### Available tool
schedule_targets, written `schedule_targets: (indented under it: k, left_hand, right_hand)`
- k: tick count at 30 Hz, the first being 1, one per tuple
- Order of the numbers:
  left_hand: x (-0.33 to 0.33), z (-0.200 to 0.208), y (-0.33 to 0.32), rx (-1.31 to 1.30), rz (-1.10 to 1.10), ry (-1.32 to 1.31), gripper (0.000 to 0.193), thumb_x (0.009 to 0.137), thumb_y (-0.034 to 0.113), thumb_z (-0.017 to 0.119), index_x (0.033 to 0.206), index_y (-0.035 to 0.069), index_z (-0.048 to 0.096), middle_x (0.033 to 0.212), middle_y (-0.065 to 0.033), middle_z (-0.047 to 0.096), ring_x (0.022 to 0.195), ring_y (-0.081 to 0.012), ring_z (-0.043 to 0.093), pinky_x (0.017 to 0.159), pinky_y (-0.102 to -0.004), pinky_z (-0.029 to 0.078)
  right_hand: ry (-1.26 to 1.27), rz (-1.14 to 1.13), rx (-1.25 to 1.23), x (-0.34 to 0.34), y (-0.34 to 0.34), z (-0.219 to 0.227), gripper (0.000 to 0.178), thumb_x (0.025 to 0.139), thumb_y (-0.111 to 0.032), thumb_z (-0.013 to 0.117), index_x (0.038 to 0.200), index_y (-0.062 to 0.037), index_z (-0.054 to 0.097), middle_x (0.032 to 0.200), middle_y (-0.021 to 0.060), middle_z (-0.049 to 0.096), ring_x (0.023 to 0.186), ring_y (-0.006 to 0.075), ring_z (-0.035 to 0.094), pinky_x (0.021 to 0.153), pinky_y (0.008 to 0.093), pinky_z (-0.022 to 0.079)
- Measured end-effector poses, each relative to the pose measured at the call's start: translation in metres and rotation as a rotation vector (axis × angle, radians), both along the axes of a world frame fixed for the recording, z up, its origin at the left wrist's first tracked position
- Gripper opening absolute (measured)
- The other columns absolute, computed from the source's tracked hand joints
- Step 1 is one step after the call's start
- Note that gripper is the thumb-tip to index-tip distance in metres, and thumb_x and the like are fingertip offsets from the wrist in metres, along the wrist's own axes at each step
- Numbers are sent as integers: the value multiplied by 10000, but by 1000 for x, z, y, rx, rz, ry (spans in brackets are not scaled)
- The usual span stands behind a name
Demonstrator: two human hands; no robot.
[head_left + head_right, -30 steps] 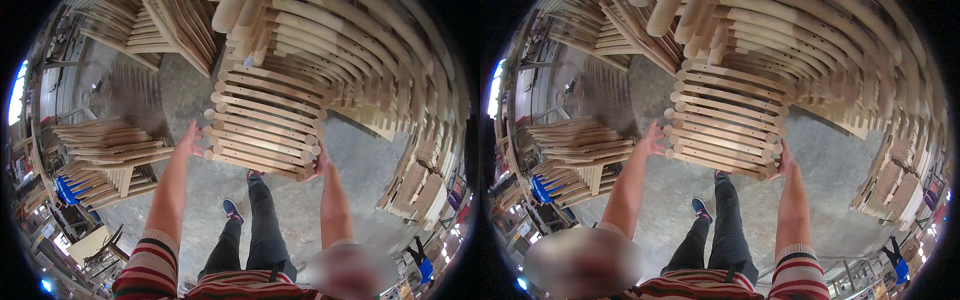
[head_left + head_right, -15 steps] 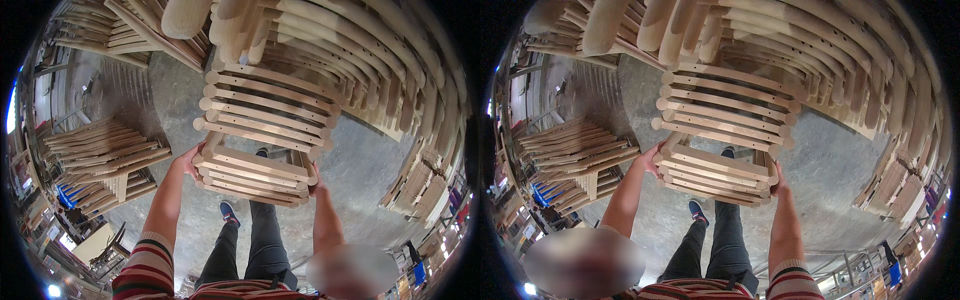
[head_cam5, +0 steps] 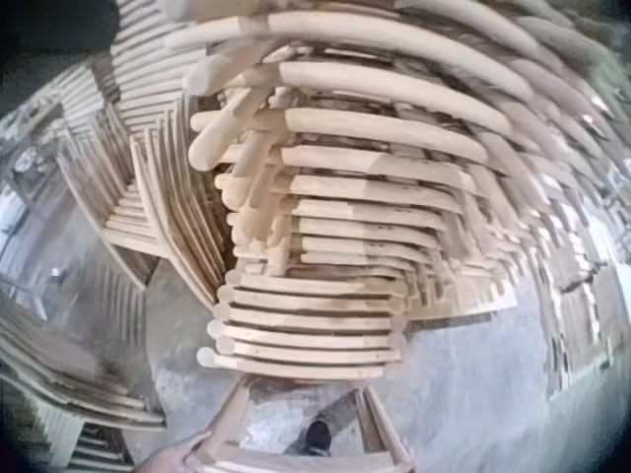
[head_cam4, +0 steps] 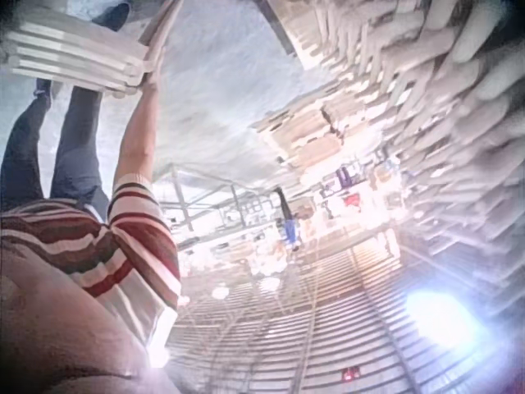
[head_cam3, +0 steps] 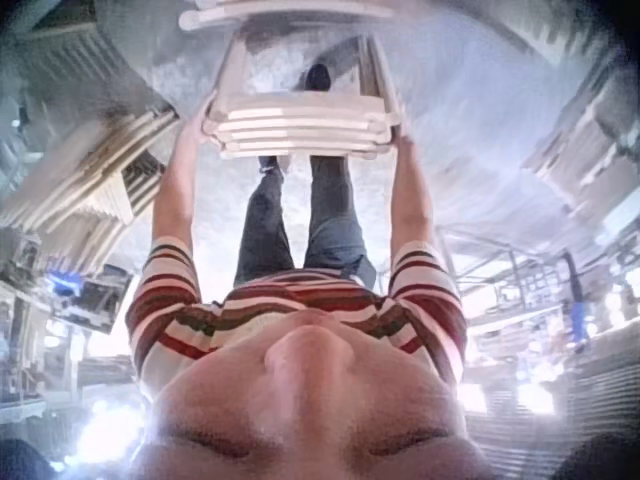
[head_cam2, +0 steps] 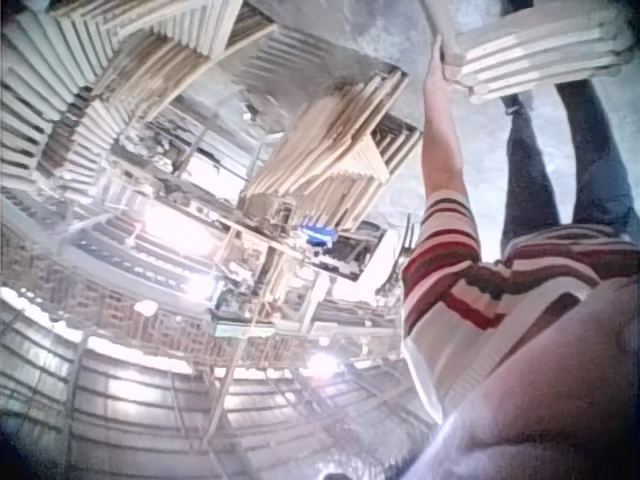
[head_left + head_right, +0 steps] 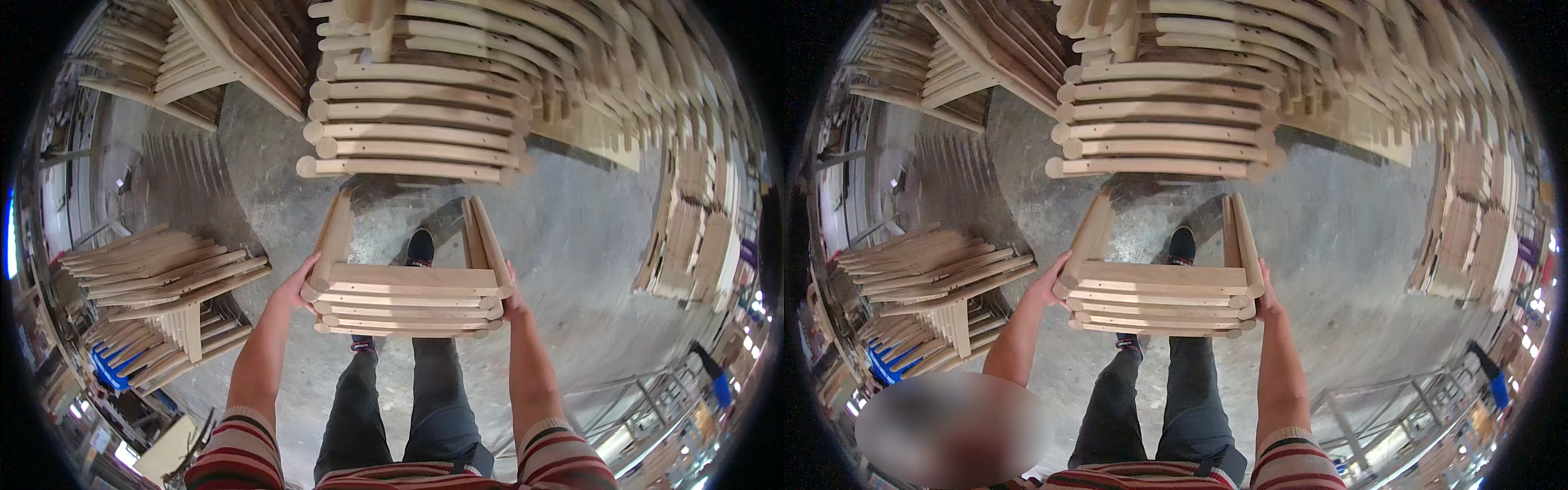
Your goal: The person picks up wooden chair frames and slats from the floor and stacks them onto a metal table. They also handle curved wooden backrest pieces, moving them from a plastic-wrapped stack to the table. The task involves repetitive lifting and stacking of furniture components in a workshop environment.
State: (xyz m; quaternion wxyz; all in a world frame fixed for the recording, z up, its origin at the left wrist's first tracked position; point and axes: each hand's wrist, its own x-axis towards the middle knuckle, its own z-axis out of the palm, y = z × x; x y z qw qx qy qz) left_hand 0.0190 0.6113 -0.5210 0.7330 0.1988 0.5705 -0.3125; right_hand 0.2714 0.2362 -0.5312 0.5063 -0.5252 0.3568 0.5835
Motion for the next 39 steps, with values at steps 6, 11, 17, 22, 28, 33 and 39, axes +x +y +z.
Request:
schedule_targets:
  k: [6,11,17,22,28,33,39]
  left_hand:
    - [-86,85,-51,163,76,-99,629,819,517,519,1297,125,404,1243,-56,483,1105,-158,485,908,-325,417]
    - [-148,160,-83,258,-165,-232,689,806,579,461,1299,102,402,1266,-91,474,1137,-255,466,924,-401,394]
    - [-129,275,-137,109,-461,-367,681,819,529,484,1339,121,321,1290,-118,433,1153,-257,444,952,-362,372]
    - [-104,311,-224,107,-710,-494,604,841,493,475,1295,107,381,1198,-127,500,1100,-261,484,912,-379,409]
    - [-169,404,-458,305,-1021,-1003,537,868,435,458,1257,66,428,1143,-141,541,1033,-270,540,843,-384,468]
    - [-213,380,-611,-47,-1108,-1280,679,808,561,470,1290,87,400,1228,-94,502,1108,-260,493,901,-392,420]
    - [-280,418,-796,-55,-1208,-1254,688,798,531,509,1291,68,386,1232,-99,498,1095,-260,505,914,-380,416]
  right_hand:
    - [-185,-79,111,-120,-71,80,913,739,-761,340,1316,-54,370,1282,144,434,1123,238,464,935,389,383]
    - [-350,-313,107,-251,-149,156,871,783,-728,302,1312,-39,375,1265,138,452,1128,224,459,945,352,370]
    - [-391,-729,110,-399,-231,234,778,822,-648,358,1296,-33,396,1253,133,469,1123,199,468,946,324,358]
    - [-586,-1083,63,-521,-310,294,758,813,-648,373,1275,-49,425,1252,126,470,1113,193,474,913,336,381]
    - [-860,-1427,-156,-707,-451,353,651,872,-556,363,1319,-83,365,1287,85,416,1135,174,430,957,324,330]
    - [-1050,-1659,-189,-855,-560,371,578,905,-489,348,1312,-80,374,1241,67,453,1101,163,440,947,313,347]
    - [-1152,-1832,-344,-966,-674,399,647,864,-575,356,1264,-71,424,1155,100,514,1013,186,512,861,331,421]
